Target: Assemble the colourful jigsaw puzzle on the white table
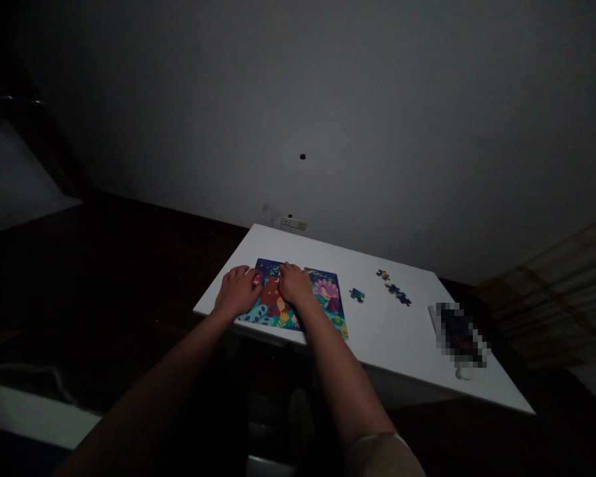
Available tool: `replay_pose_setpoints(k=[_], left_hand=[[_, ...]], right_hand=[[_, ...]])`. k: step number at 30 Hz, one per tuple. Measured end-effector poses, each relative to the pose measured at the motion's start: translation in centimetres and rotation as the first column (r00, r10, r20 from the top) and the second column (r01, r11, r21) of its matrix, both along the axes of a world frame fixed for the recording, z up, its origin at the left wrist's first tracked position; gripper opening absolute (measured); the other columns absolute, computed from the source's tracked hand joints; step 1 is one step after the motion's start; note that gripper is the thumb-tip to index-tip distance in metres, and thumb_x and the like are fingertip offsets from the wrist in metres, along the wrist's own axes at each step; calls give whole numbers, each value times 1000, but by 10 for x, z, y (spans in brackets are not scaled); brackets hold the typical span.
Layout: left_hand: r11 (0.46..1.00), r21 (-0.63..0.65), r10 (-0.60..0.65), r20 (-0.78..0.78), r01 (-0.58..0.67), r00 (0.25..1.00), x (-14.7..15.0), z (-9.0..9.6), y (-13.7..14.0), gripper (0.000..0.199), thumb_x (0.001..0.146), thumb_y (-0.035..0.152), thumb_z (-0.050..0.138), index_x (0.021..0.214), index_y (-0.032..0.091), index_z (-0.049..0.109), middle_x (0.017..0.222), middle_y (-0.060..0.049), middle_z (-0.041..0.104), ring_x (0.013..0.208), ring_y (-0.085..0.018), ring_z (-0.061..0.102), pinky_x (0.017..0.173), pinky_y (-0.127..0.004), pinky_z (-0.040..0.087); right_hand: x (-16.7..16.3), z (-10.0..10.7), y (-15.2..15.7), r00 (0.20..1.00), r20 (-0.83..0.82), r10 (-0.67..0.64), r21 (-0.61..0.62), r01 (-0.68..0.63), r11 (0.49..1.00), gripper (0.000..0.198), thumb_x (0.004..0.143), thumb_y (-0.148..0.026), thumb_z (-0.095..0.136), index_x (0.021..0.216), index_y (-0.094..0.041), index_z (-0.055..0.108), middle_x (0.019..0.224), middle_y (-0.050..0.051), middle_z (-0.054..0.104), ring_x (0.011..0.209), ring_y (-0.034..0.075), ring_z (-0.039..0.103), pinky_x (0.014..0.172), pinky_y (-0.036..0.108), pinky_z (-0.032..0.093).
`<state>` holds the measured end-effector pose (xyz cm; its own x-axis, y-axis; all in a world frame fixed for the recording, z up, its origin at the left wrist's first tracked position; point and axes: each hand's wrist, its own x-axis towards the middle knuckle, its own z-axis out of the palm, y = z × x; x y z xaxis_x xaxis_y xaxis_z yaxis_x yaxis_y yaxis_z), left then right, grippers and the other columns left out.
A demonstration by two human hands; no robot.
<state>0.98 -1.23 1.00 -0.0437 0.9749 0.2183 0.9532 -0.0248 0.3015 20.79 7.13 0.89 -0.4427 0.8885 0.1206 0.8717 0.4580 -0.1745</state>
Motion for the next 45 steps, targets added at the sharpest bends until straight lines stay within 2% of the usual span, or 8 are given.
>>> replay_pose_setpoints(k=[5,9,13,17,22,29,39,45], left_hand=[[1000,7,1,-4,-1,1000,-1,3,-2,43,109,41,55,142,21,75,152,-19,69,144,-38,58,121,-53,44],[1000,-8,-2,4,2,1000,-1,5,-1,45,108,40,56,144,21,75,154,-19,69,145,-38,58,122,-53,44],[1000,-3,10,-9,-10,1000,-1,4,1,44,110,44,54,142,23,75,152,-19,70,142,-38,60,121,-52,45],[1000,-1,0,-35,0,999,-2,1,3,46,109,44,53,141,22,76,151,-19,70,139,-39,61,118,-54,47],[1000,18,-6,-48,7,999,-5,-3,6,49,109,45,50,143,21,76,150,-20,71,140,-41,61,117,-55,49],[1000,-11,-30,-67,29,997,-9,-1,9,53,108,46,50,146,21,76,154,-19,70,142,-41,62,120,-54,50],[999,-14,-37,-98,35,995,-14,-2,16,62,107,54,44,147,19,76,156,-20,71,142,-41,65,120,-52,51],[999,-12,-41,-73,40,996,-19,-6,23,65,105,58,43,142,19,77,154,-21,73,137,-44,67,117,-58,53]], right_hand=[[28,4,1,981,-193,-2,-71,-12,997,57,115,-28,52,171,-22,59,182,13,52,168,29,48,138,47,39],[95,22,8,895,-351,-275,9,297,955,60,108,-14,43,163,-17,67,169,16,66,158,25,61,134,40,43],[175,23,-5,841,-244,-484,-11,496,868,59,105,-22,54,160,-10,69,158,22,73,149,32,68,126,40,50],[218,5,-30,863,-96,-496,-67,491,868,54,104,-35,69,154,-14,75,153,23,76,143,37,72,120,42,53],[218,-12,-42,812,-298,-503,-56,511,858,48,103,-26,68,149,-17,75,147,19,80,139,31,74,119,40,54],[217,-18,-51,650,-629,-426,-67,501,863,52,90,-19,67,141,-17,72,143,16,80,130,27,76,116,40,57],[225,-21,-45,503,-761,-410,-169,456,874,48,100,-21,54,144,-13,72,137,18,83,125,23,79,116,36,57],[223,-18,-45,545,-721,-428,-175,455,873,46,105,-17,47,143,-17,72,134,14,85,124,21,79,111,33,59]])
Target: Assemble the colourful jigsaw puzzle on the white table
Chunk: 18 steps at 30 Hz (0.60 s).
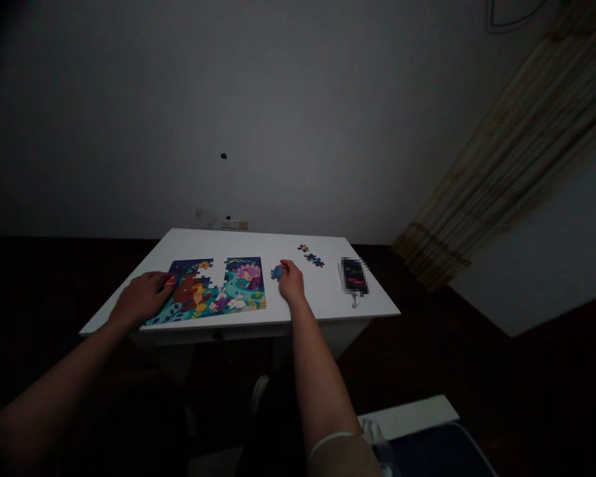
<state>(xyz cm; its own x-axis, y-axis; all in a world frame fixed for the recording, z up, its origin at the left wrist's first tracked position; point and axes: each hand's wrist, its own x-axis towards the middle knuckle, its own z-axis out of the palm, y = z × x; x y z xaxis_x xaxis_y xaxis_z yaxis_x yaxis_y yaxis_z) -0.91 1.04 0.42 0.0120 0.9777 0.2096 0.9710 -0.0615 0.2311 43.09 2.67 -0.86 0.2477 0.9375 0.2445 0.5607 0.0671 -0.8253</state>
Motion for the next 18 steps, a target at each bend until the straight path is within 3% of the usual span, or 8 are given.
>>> replay_pose_setpoints(k=[5,8,13,18], left_hand=[[1000,-9,-28,-40,28,999,-5,-3,4,68,105,60,39,145,18,76,156,-22,71,142,-44,66,120,-56,53],[1000,-25,-19,-25,19,999,-5,0,3,70,104,61,40,143,17,77,156,-23,70,142,-45,66,120,-58,52],[999,-43,13,5,-13,1000,-3,5,1,71,98,64,46,140,18,80,156,-21,72,141,-46,67,119,-58,53],[998,-21,56,34,-55,998,-5,0,0,66,94,61,52,138,23,82,158,-17,72,143,-44,66,121,-55,53]], right_hand=[[-8,-1,1,985,165,48,-52,-40,998,37,104,-15,56,132,-21,80,137,13,84,129,24,77,118,36,55],[-2,1,10,985,166,-38,-58,48,997,37,105,-17,56,131,-19,82,136,14,84,128,25,77,116,34,56],[43,16,50,950,233,-207,-106,236,966,45,107,-16,50,142,-13,79,144,21,80,134,29,75,120,39,53],[90,24,100,868,476,-142,-196,262,945,46,112,-25,53,150,-17,77,141,24,79,142,37,67,116,48,54]])
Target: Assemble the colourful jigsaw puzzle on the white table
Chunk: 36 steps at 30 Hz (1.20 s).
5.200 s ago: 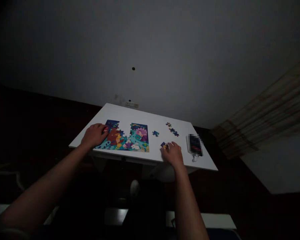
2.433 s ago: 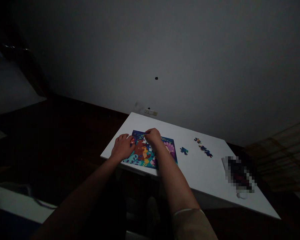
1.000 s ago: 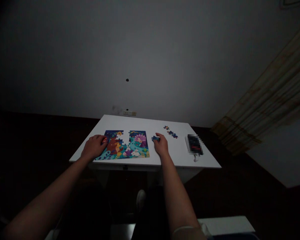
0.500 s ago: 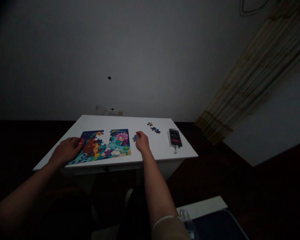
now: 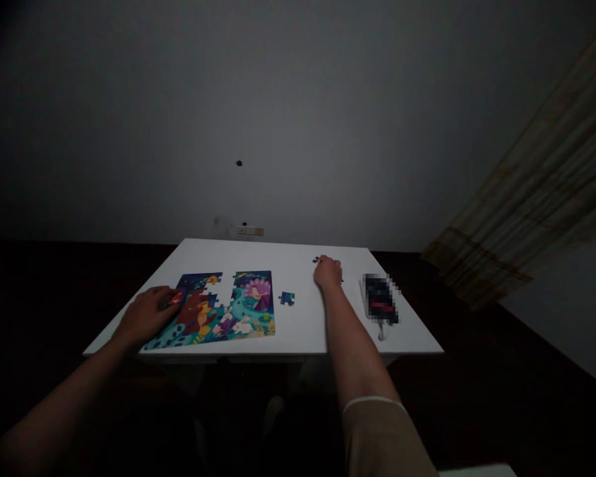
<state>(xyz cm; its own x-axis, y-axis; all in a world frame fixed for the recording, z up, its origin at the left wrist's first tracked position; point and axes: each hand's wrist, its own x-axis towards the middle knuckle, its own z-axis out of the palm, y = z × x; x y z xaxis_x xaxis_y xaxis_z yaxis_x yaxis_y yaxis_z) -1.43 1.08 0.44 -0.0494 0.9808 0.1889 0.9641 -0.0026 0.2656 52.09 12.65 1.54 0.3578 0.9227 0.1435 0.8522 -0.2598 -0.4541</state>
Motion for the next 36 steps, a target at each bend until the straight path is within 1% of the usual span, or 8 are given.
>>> replay_pose_setpoints(k=[7,12,18,21,24,26,30,36], left_hand=[[1000,-16,20,-25,-20,999,5,-4,-6,71,109,59,42,162,21,68,169,-17,63,153,-39,59,128,-54,47],[998,-47,36,-83,-40,996,13,-2,-12,66,113,55,43,168,25,63,179,-16,54,164,-39,49,132,-56,42],[998,-56,30,-41,-32,999,18,0,-14,66,114,56,44,168,22,64,181,-16,52,168,-38,44,137,-55,37],[998,-59,36,-20,-37,999,19,0,-14,65,115,54,44,168,23,63,182,-16,51,170,-37,43,139,-54,35],[997,-67,34,-14,-35,999,21,2,-15,65,116,54,43,168,21,63,182,-18,50,170,-38,43,138,-55,35],[997,-67,25,-10,-25,1000,23,4,-16,65,116,54,43,167,21,64,181,-19,51,169,-39,44,137,-56,36],[998,-50,21,-2,-21,1000,24,6,-17,62,113,51,48,165,22,65,179,-18,54,166,-40,47,135,-57,38],[1000,-14,15,18,-14,1000,24,3,-17,60,111,48,51,162,22,67,176,-17,57,164,-39,48,134,-58,38]], right_hand=[[22,-9,49,973,202,113,-121,-90,989,44,107,-22,65,148,-12,78,138,29,79,146,40,64,114,47,49],[21,-1,58,968,167,190,-174,-161,972,32,96,-14,71,125,-13,86,123,23,84,116,34,78,99,41,54],[-24,25,41,959,-126,255,94,-245,965,29,95,-20,73,120,-16,87,110,18,87,95,30,81,85,37,57],[-82,32,22,810,-335,481,213,-432,876,31,98,-27,74,126,-19,84,107,13,88,93,27,83,87,37,62],[-148,29,-2,576,-384,721,221,-701,678,30,97,-27,79,125,-20,85,109,11,88,94,25,82,88,36,63],[-184,24,-17,490,-391,779,167,-795,584,29,98,-26,79,126,-21,85,107,9,88,94,24,81,85,34,63],[-224,19,-35,501,-268,823,48,-846,531,27,99,-18,79,124,-22,86,113,9,89,96,23,80,89,33,61],[-228,26,-39,505,-116,855,-97,-863,496,25,101,-16,76,120,-22,89,110,10,89,94,25,79,92,35,60]])
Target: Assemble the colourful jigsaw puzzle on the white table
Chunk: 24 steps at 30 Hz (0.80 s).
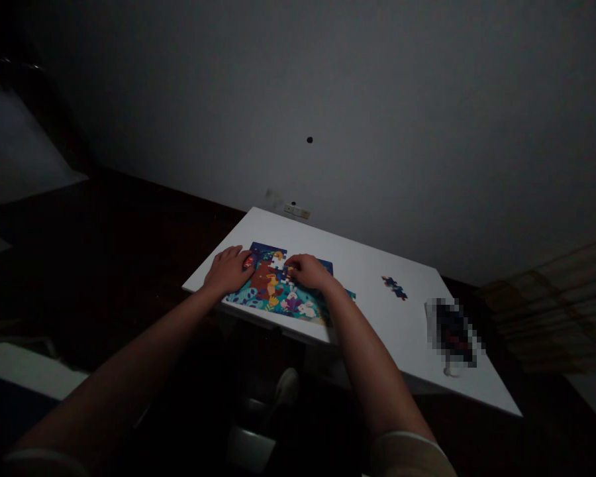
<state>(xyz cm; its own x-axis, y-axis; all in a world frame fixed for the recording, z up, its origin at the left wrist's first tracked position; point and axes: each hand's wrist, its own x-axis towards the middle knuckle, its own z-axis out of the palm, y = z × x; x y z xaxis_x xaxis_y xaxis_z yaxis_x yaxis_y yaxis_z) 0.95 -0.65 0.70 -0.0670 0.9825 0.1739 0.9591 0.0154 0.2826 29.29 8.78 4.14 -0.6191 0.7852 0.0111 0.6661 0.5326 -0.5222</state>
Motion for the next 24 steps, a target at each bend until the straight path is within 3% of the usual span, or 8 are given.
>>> replay_pose_setpoints(k=[10,17,24], left_hand=[[1000,19,-9,26,9,1000,0,-4,2,55,109,48,55,155,24,70,173,-18,59,162,-41,48,133,-59,38],[1000,18,-8,9,8,1000,-1,-5,2,60,112,53,48,160,22,68,173,-18,59,163,-39,48,135,-56,36],[1000,25,-10,16,9,1000,0,-5,2,59,112,51,49,158,22,69,173,-18,58,162,-40,48,134,-57,37]], right_hand=[[4,-7,1,1000,-9,-19,-62,19,998,23,103,-19,72,121,-20,87,107,9,88,92,23,78,84,32,59],[3,3,-7,995,94,33,-14,-32,999,26,105,-16,71,123,-21,89,120,10,88,101,25,80,95,33,60],[2,-2,-9,996,83,10,13,-11,1000,28,104,-16,72,124,-25,90,126,10,88,109,28,81,103,37,61]])
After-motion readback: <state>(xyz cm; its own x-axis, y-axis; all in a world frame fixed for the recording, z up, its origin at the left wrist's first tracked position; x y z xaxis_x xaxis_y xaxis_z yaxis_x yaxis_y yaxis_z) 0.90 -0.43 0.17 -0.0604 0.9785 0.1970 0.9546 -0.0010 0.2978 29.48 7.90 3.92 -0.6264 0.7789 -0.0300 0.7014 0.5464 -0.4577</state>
